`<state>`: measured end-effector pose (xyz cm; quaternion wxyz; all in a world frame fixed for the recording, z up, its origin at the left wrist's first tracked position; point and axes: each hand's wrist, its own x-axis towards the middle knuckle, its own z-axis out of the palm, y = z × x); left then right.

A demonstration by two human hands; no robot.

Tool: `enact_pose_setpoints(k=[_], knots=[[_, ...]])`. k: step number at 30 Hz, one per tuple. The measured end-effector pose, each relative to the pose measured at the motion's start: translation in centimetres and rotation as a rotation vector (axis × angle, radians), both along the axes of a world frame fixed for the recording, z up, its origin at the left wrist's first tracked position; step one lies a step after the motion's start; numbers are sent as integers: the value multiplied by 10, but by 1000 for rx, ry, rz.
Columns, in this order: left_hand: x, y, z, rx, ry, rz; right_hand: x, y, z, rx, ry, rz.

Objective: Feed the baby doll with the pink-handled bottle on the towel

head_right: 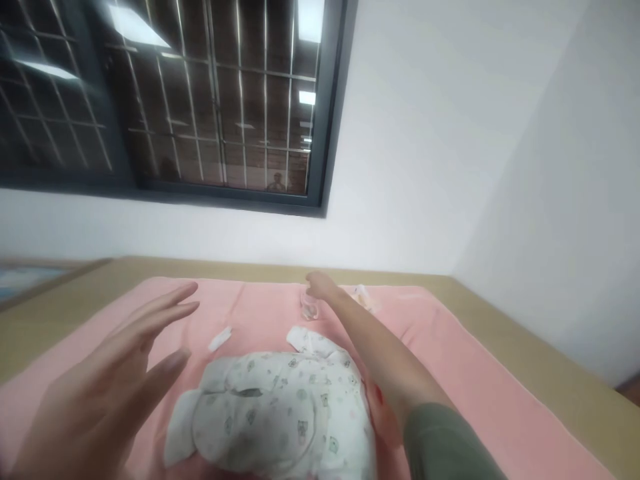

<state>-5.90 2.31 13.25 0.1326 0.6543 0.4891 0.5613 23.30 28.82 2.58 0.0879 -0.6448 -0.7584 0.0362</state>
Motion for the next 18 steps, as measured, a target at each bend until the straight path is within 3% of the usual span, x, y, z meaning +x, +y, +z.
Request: enact_pose_setpoints(k=[5,12,18], knots=[[-9,0,-9,-72,-137,-79,5,9,-11,-24,-50,0],[-20,8,-22,61,-127,-236,-2,20,-20,-67,-88,13],[-26,9,-17,-115,-283,-295,-11,12,-14,-96,-79,4]])
